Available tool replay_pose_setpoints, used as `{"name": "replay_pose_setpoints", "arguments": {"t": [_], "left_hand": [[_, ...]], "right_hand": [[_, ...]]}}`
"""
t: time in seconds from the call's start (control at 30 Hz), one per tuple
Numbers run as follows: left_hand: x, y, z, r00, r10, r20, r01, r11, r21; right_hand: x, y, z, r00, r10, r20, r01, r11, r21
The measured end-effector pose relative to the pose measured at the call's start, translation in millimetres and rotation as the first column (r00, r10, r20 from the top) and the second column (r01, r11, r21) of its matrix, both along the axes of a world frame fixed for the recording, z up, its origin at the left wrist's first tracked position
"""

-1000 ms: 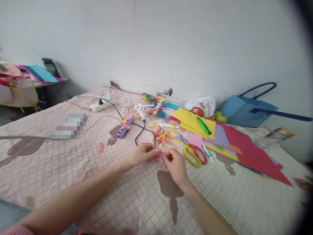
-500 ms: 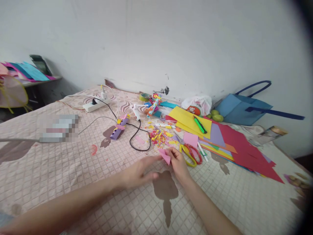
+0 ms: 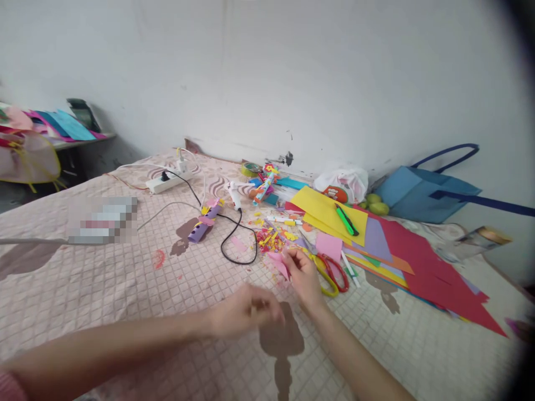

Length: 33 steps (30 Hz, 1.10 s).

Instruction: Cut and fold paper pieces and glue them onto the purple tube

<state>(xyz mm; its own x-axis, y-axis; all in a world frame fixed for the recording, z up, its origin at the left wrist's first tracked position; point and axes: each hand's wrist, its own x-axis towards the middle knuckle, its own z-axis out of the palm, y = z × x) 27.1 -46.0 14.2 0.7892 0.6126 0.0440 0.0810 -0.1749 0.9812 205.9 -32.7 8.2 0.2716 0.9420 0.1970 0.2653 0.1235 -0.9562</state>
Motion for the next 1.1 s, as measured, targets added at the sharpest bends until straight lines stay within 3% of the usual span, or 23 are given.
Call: {"name": "replay_pose_setpoints", "arguments": {"t": [0.1,0.17,0.37,0.57,0.7,0.8,0.9,1.1], "left_hand": [[12.8,29.1,3.3,0.917,0.395,0.053,-0.393,0.918,-0.049],[11.3,35.7,1.9,0.888,0.454,0.076,-0.443,0.887,-0.131],[-2.0,30.8,-8.5,0.911,0.375,0.172,-0.325,0.909,-0.261],[-2.9,45.2,-14.9,0.896,0.399,0.193,-0.344,0.901,-0.266],[-7.6,51.8,-5.6,0.901,0.348,0.261,-0.327,0.937,-0.12],[-12.7,53.1,2.2,0.97,0.19,0.154,-0.206,0.974,0.095],[-15.7,53.3,4.7,0.991,0.101,0.092,-0.118,0.971,0.206],[-13.3,52.3,-0.1,0.972,0.18,0.152,-0.216,0.939,0.268]], "right_hand": [[-1.5,3.3,4.1,0.987,-0.128,0.102,0.116,0.987,0.115],[-4.5,-2.3,4.4,0.97,-0.136,0.2,0.101,0.979,0.178],[-22.8,-21.0,1.4,0.914,0.043,0.404,-0.156,0.955,0.251],[-18.9,-21.0,2.5,0.973,0.151,0.173,-0.169,0.981,0.097],[-15.2,-19.7,0.3,0.976,0.187,0.112,-0.194,0.979,0.056],[-16.4,-20.4,0.0,0.99,0.124,0.074,-0.128,0.99,0.059],[-16.4,-21.7,1.6,0.991,0.105,0.081,-0.11,0.992,0.058],[-14.7,-23.4,3.2,0.98,0.164,0.112,-0.178,0.976,0.128]]}}
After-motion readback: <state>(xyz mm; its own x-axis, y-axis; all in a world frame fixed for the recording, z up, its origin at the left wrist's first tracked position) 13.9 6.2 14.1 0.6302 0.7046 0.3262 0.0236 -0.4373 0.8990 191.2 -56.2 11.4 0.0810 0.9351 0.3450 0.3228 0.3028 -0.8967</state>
